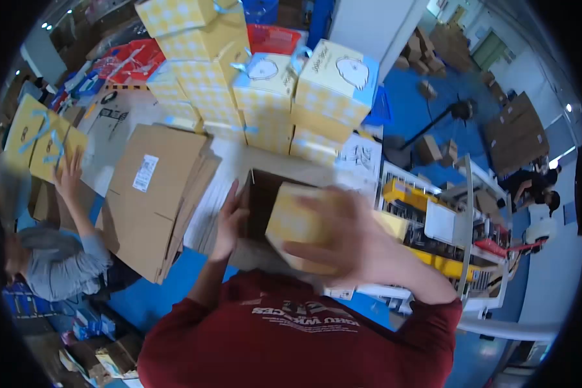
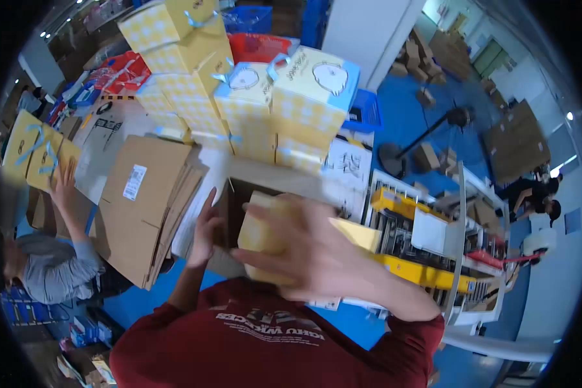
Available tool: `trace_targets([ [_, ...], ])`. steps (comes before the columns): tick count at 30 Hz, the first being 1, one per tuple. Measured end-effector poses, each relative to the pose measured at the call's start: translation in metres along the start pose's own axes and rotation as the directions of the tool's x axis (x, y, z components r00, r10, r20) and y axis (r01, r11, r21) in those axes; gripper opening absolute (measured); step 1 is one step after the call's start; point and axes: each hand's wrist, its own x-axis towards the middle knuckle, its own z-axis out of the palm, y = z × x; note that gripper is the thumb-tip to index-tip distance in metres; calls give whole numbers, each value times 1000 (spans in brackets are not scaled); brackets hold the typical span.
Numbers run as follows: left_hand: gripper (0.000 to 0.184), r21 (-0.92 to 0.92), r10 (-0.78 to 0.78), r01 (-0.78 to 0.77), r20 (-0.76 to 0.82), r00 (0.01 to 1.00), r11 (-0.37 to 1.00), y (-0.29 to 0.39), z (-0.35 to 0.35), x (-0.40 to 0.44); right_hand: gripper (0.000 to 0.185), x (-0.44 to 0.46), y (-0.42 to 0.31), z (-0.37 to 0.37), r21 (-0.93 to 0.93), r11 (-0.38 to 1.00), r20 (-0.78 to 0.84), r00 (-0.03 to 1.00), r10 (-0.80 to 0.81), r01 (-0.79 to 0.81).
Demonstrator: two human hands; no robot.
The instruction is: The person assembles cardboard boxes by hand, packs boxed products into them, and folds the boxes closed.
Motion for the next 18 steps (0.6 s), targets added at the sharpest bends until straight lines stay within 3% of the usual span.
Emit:
trace_targets([
  [2,68,-57,-56,56,11,998,997,0,1,-13,79,-1,5,79,43,991,206,972,116,-128],
  [4,65,49,-58,59,-28,998,997,-14,-22,-25,74,-47,23,87,74,955,75,956,283,-288],
  [5,62,138,-16,27,-76,997,990,-20,-34,-22,74,-48,31,97,68,960,76,961,266,-271],
  [7,60,214,11,18,-133,991,977,-22,-36,-28,57,-69,29,122,401,841,132,931,339,-363],
  [9,48,585,-1,-218,351,937,781,11,-26,-27,42,-95,31,158,685,594,202,893,403,-423],
  [10,43,683,-113,-384,562,819,621,22,-29,-27,36,-106,30,189,803,417,236,870,433,-426],
  [11,43,689,-147,-368,566,811,624,20,-30,-32,34,-98,86,226,788,558,255,963,90,-261],
  [13,54,830,-281,-222,406,870,513,16,-26,-26,36,-64,121,219,626,712,540,836,-103,-316],
  [14,59,882,-294,-169,319,901,440,18,-25,-14,40,-28,100,180,392,753,735,672,89,-528],
  [15,59,883,-260,-184,317,912,432,17,-23,-6,40,-6,101,177,381,776,724,684,87,-502],
  [16,55,926,-35,-282,299,953,250,10,-25,-12,46,4,89,184,264,865,536,811,236,-426],
  [17,51,936,178,-347,333,926,51,1,-23,-17,51,6,74,190,117,908,291,888,356,-402],
  [18,47,922,398,-365,385,833,-130,-11,-10,-18,57,-4,68,188,-77,909,24,911,411,-409],
])
